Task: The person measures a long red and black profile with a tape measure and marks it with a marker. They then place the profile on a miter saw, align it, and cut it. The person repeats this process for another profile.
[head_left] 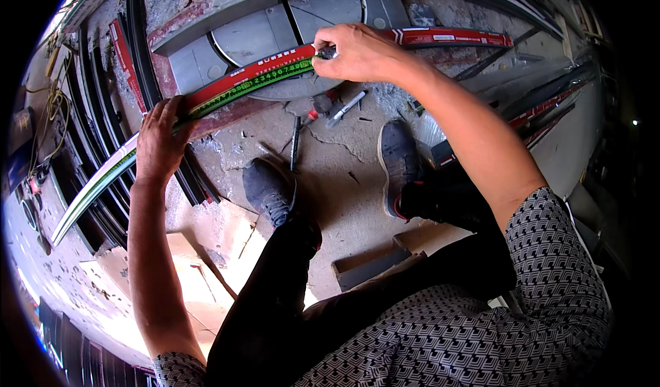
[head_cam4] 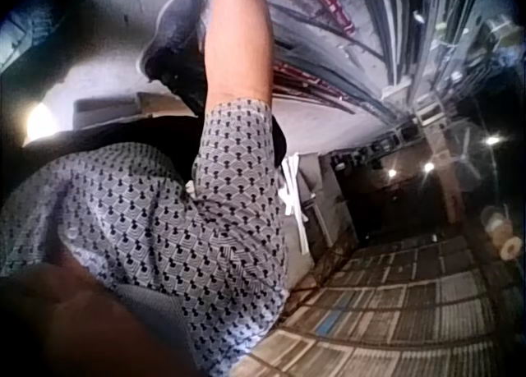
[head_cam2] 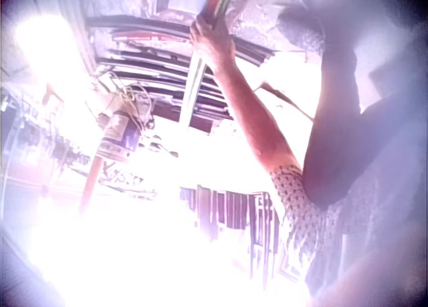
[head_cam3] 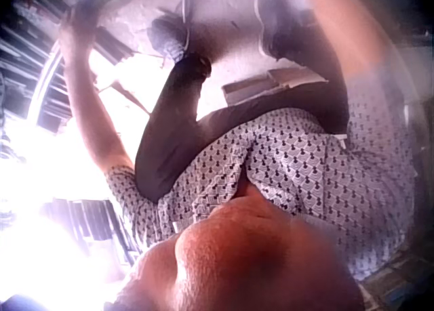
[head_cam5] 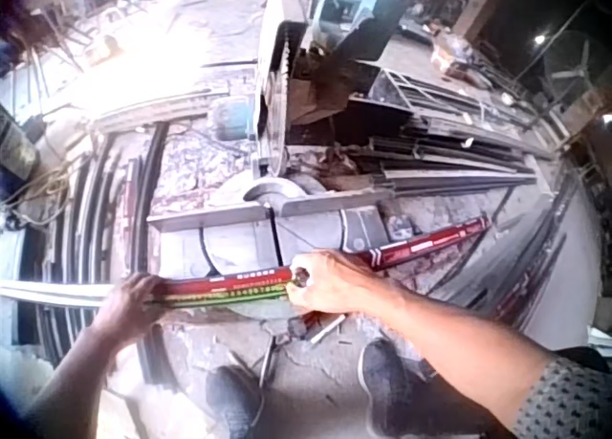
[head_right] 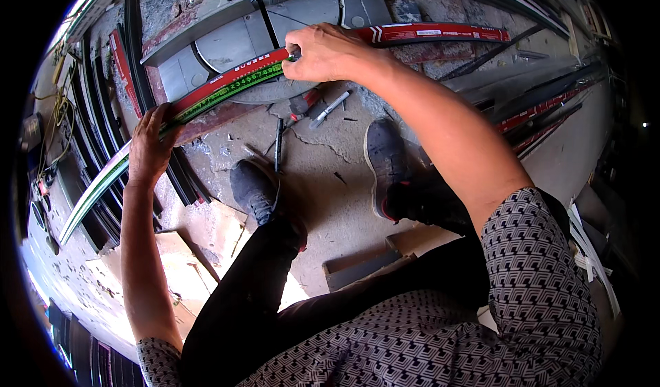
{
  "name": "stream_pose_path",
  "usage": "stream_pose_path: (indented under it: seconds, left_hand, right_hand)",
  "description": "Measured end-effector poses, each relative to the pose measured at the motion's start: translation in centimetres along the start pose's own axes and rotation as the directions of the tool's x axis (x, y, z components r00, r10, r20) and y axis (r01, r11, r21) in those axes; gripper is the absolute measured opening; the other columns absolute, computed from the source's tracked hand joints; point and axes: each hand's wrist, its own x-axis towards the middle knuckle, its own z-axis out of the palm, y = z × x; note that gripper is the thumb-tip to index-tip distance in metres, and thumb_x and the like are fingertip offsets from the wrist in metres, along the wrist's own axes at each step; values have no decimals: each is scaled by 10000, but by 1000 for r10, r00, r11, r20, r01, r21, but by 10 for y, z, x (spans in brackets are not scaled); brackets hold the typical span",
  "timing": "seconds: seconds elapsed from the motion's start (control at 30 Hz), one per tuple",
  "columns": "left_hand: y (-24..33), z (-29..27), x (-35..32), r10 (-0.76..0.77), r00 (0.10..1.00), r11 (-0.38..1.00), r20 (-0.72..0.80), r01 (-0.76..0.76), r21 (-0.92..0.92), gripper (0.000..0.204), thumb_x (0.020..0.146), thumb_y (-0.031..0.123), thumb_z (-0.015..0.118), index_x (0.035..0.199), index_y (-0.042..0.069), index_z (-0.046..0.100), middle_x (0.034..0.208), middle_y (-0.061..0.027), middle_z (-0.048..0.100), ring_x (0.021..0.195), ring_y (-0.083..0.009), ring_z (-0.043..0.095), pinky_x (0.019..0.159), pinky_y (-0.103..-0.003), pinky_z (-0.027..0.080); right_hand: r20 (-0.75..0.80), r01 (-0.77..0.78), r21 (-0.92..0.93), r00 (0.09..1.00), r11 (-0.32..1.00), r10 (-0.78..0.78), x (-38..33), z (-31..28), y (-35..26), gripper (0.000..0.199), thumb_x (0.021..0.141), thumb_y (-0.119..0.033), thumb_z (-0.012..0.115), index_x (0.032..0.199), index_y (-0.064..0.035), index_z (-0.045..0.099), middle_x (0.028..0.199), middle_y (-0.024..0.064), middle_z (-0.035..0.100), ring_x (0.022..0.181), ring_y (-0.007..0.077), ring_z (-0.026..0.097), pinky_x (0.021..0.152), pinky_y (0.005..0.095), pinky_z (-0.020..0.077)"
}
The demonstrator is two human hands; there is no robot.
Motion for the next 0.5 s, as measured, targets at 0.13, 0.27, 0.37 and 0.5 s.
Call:
stream_pose_path:
  seconds: [0.13, 0.27, 0.37, 0.5]
  left_hand:
    - [-4, 3, -1, 52, 998, 998, -39, -51, 26, 520, 956, 281, 745, 1398, 56, 589, 1260, -157, 680, 1158, -364, 669, 1019, -462, 515]
    - [-5, 3, 0, 65, 997, 997, -33, -64, 34, 537, 957, 288, 742, 1411, 50, 583, 1275, -166, 677, 1156, -374, 668, 1020, -467, 516]
    - [-4, 4, -1, 75, 996, 996, -45, -73, 47, 527, 959, 282, 739, 1405, 46, 588, 1269, -165, 681, 1154, -375, 668, 1017, -468, 518]
    - [-6, 6, -2, 75, 995, 997, -59, -74, 26, 512, 958, 266, 741, 1393, 37, 599, 1262, -166, 686, 1151, -376, 671, 1010, -465, 522]
  right_hand:
    - [17, -73, -17, 997, 997, 74, 3, 0, -7, 464, 880, -391, 713, 1135, -4, 719, 976, 247, 735, 950, 398, 723, 895, 457, 559]
    - [7, -99, -29, 995, 995, 99, 4, 4, -7, 455, 882, -400, 722, 1126, -15, 721, 979, 247, 739, 977, 397, 728, 900, 460, 559]
    - [7, -126, -67, 992, 990, 127, 3, 1, -14, 450, 884, -398, 729, 1125, -19, 723, 1009, 233, 746, 1013, 398, 726, 910, 467, 559]
    - [-15, -175, -94, 985, 980, 174, 2, 1, -22, 446, 889, -407, 742, 1139, -37, 728, 1064, 206, 757, 1052, 391, 723, 917, 479, 560]
